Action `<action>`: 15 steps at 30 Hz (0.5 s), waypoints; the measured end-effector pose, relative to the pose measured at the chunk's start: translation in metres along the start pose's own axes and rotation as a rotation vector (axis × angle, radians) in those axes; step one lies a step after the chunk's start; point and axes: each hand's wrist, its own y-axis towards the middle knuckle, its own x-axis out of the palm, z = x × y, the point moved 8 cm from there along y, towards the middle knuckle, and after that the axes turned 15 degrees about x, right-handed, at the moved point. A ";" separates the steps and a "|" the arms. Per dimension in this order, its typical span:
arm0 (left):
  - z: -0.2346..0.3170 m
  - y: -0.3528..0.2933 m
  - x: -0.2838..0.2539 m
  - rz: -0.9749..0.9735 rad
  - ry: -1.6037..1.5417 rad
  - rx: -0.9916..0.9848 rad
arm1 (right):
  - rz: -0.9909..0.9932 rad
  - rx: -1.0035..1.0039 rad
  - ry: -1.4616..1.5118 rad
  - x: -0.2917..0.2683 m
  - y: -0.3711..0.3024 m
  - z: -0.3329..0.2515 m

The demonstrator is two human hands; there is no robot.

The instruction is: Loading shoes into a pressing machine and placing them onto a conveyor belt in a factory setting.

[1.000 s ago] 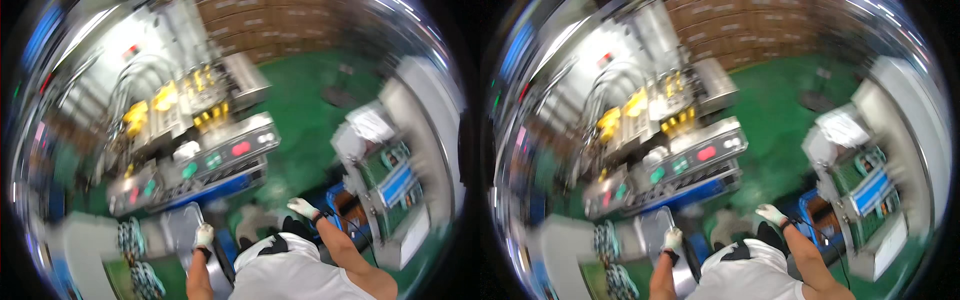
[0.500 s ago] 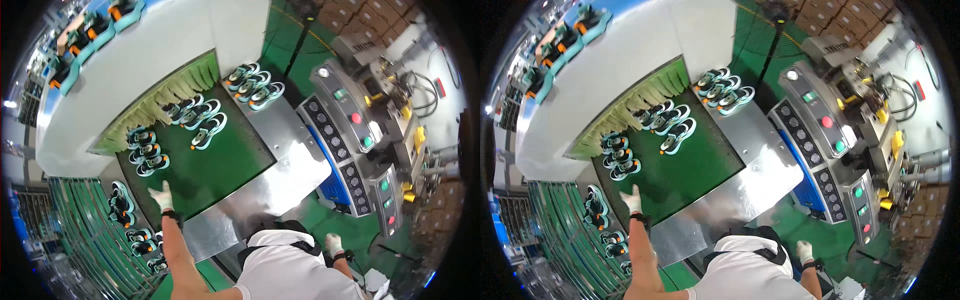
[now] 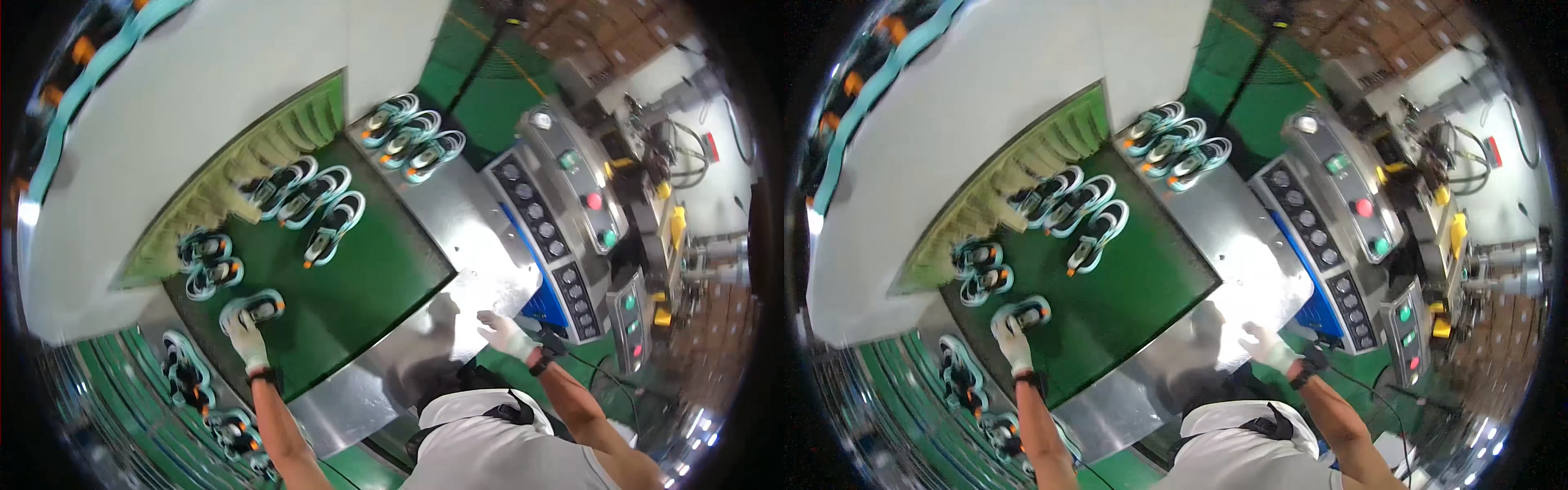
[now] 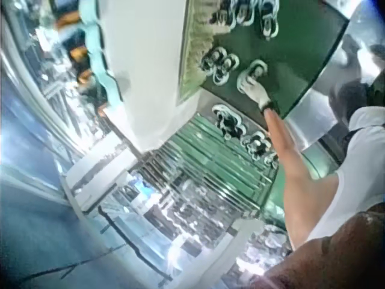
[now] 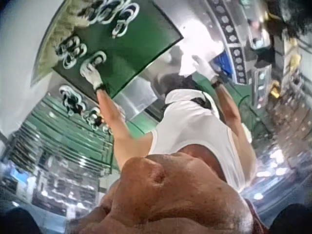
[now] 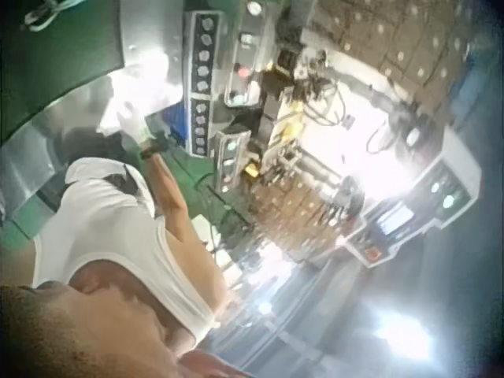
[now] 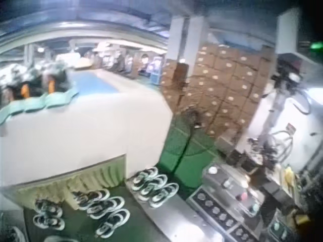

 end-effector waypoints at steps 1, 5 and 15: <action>0.010 -0.021 0.001 -0.047 -0.069 -0.036 | -0.084 -0.045 0.033 0.006 -0.018 -0.037; 0.180 -0.060 0.024 -0.195 -0.276 0.231 | -0.105 -0.198 0.015 0.001 -0.068 -0.100; 0.753 -0.135 0.040 -0.608 -0.892 1.067 | 0.710 -0.319 0.412 -0.181 -0.177 0.038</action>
